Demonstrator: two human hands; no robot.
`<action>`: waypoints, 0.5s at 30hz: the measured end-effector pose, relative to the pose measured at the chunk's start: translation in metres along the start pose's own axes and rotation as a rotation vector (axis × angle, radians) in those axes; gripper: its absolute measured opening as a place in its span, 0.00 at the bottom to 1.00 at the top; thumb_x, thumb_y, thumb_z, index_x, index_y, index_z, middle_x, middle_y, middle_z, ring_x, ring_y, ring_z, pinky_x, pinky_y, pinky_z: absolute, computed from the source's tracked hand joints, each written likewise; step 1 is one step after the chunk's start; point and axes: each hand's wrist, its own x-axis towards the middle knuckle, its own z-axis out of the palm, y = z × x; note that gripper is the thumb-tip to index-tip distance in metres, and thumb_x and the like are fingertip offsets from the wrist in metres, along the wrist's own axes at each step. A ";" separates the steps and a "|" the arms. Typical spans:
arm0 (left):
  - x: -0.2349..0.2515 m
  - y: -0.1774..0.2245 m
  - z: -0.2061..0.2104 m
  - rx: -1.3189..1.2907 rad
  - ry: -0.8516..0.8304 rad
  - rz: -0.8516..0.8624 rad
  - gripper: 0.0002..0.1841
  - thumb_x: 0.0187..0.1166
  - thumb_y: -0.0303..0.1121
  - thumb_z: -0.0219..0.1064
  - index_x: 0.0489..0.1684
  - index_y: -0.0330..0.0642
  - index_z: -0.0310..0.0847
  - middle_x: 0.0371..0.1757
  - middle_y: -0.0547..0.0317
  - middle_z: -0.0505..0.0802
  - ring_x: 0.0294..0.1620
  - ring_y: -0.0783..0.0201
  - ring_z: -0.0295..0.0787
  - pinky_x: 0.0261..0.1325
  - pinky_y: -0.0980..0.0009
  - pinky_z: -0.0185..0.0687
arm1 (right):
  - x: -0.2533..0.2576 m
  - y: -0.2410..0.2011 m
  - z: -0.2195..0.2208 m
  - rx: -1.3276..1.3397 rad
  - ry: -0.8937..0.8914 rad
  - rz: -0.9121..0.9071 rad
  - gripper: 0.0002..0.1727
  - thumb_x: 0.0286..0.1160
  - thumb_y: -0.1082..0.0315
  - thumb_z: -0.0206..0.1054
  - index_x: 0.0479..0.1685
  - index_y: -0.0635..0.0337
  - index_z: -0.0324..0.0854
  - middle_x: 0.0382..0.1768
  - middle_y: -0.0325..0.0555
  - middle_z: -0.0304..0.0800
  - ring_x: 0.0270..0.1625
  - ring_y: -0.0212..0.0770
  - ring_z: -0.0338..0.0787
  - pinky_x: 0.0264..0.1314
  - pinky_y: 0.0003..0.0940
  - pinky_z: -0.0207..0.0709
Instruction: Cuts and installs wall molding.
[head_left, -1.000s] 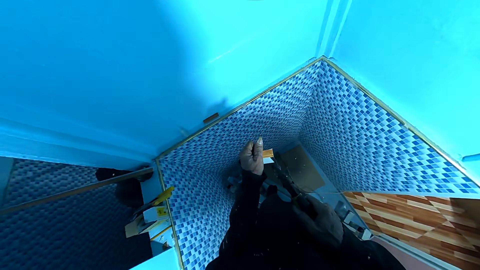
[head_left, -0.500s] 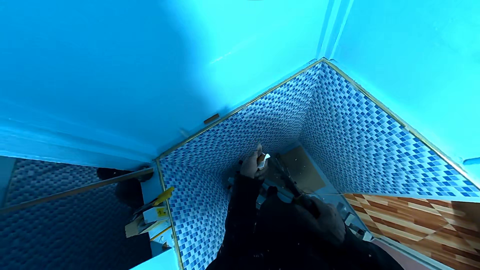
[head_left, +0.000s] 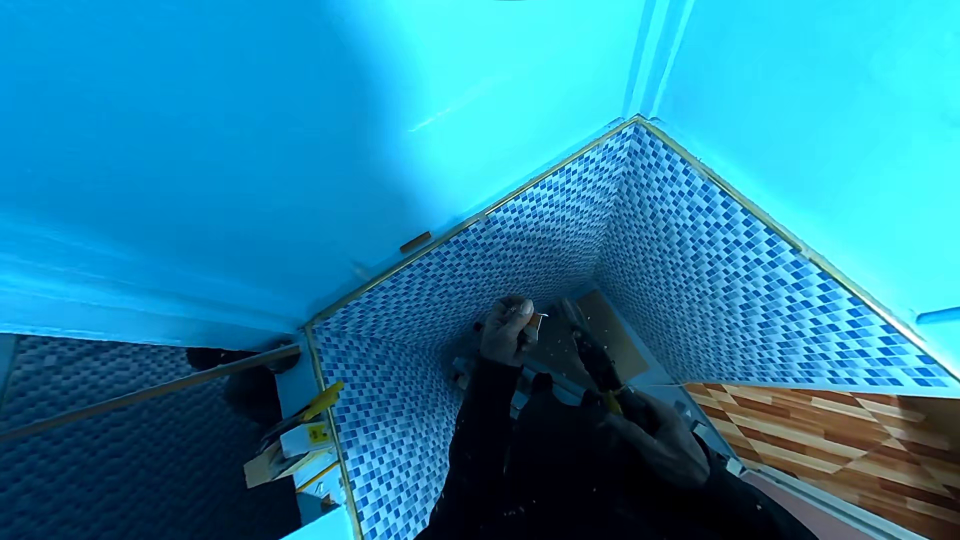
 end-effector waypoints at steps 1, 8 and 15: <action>0.002 0.000 -0.002 -0.011 0.010 0.020 0.08 0.80 0.23 0.60 0.53 0.40 0.75 0.23 0.58 0.87 0.14 0.74 0.78 0.16 0.82 0.74 | -0.001 0.002 -0.003 -0.006 -0.015 -0.012 0.15 0.79 0.56 0.70 0.47 0.60 0.82 0.31 0.37 0.94 0.29 0.30 0.92 0.32 0.28 0.87; 0.009 0.007 0.003 -0.247 -0.127 0.072 0.15 0.86 0.39 0.61 0.63 0.43 0.84 0.27 0.59 0.90 0.21 0.69 0.86 0.26 0.75 0.85 | -0.006 0.007 -0.016 0.010 -0.142 -0.052 0.13 0.75 0.58 0.73 0.47 0.58 0.83 0.37 0.37 0.95 0.36 0.26 0.91 0.39 0.24 0.85; 0.015 0.008 0.018 -0.360 -0.390 0.012 0.14 0.79 0.40 0.66 0.54 0.43 0.88 0.23 0.66 0.88 0.21 0.71 0.84 0.28 0.75 0.83 | -0.005 -0.002 -0.019 -0.099 -0.190 -0.070 0.13 0.74 0.58 0.74 0.42 0.59 0.83 0.28 0.33 0.84 0.28 0.20 0.81 0.32 0.18 0.77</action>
